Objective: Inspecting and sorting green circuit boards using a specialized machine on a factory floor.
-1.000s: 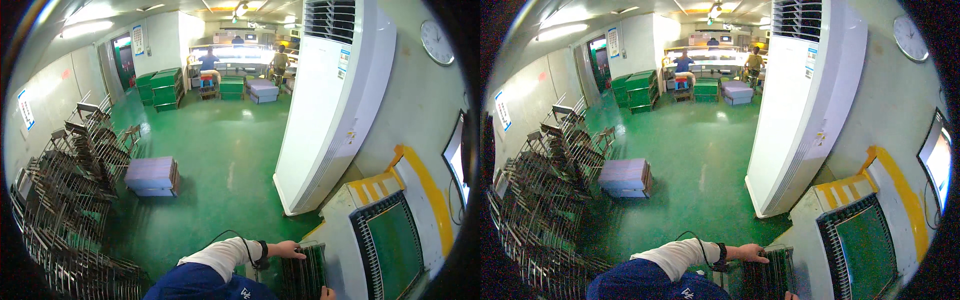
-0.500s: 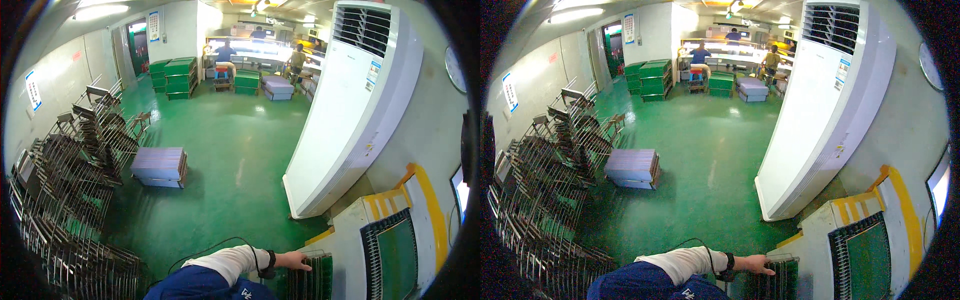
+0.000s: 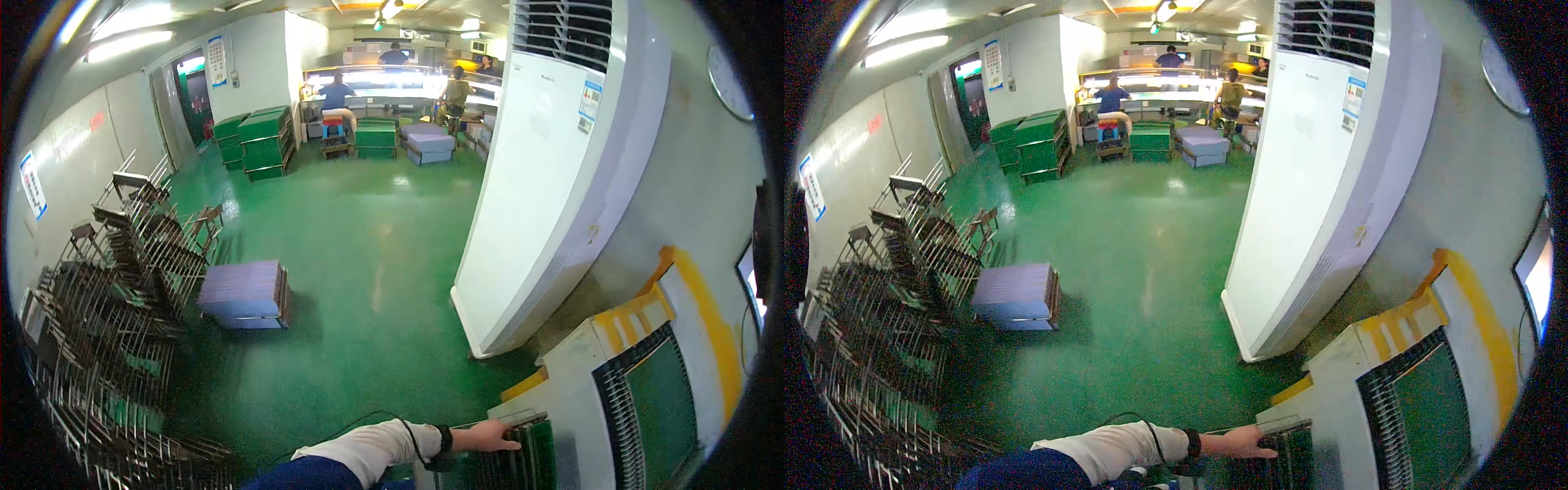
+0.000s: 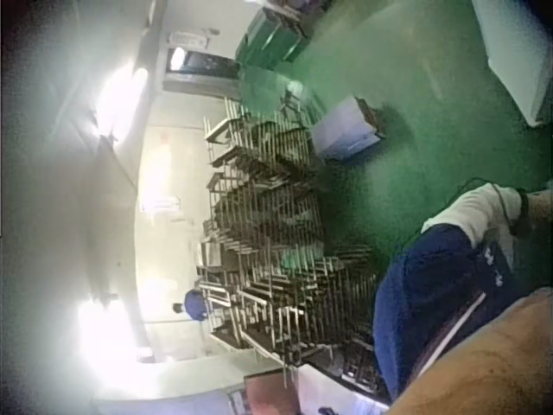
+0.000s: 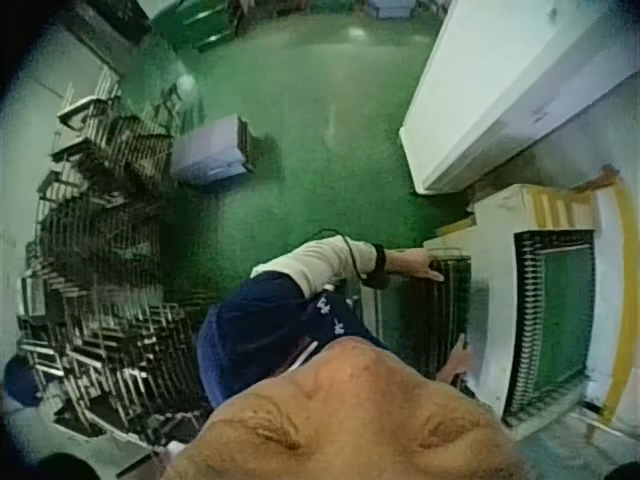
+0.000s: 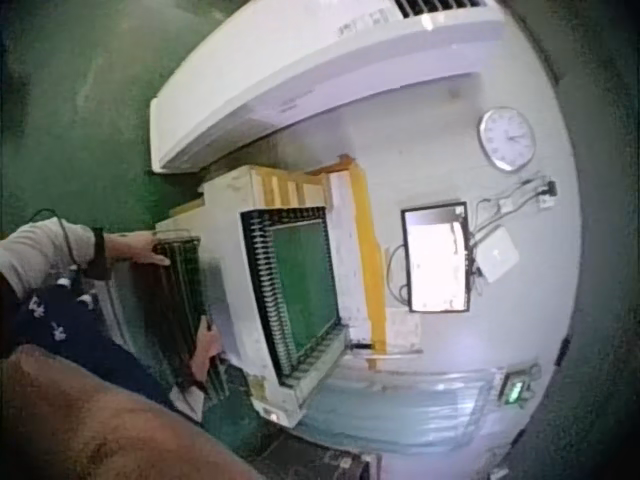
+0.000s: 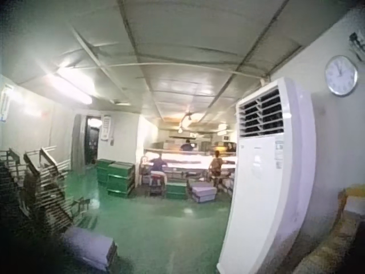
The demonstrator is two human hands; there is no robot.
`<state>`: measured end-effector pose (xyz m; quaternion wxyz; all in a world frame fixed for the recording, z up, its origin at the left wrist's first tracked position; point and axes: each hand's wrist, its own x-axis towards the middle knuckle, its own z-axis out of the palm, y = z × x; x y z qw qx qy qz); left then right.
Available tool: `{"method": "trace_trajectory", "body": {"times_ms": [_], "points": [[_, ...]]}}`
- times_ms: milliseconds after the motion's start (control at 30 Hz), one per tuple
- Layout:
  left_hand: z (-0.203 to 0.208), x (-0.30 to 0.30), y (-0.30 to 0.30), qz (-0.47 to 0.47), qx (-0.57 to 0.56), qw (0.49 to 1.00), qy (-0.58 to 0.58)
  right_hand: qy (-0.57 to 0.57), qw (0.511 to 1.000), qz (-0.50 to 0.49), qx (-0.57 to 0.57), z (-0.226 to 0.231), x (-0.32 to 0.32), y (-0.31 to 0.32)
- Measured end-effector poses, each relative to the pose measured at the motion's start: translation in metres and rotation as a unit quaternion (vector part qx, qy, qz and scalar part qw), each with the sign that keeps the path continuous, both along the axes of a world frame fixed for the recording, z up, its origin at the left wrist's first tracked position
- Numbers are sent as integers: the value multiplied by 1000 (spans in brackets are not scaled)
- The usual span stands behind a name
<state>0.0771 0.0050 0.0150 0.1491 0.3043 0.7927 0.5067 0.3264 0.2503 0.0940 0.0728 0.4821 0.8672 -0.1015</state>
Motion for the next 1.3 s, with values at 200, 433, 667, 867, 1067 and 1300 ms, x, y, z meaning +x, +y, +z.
{"method": "trace_trajectory", "body": {"times_ms": [200, 433, 667, 867, 1067, 1300], "points": [[-4, 0, -2, -40, -83, 995, -31, -6, 999, -6, 41, 5, 4, -12], [-2, -8, 2, -87, -83, 991, -52, 47, 999, -15, -16, 10, 10, -13], [55, -6, -22, -38, -176, 982, -56, 62, 997, 17, -39, 10, -5, -9], [55, -1, -8, 9, -176, 984, -3, 120, 992, 11, 44, -19, -4, 17], [67, 11, -18, 52, -239, 957, 155, 162, 982, 41, 92, -44, -8, 30], [69, 59, 12, 109, -190, 915, 340, 168, 979, 48, 104, -46, -13, 25]]}}
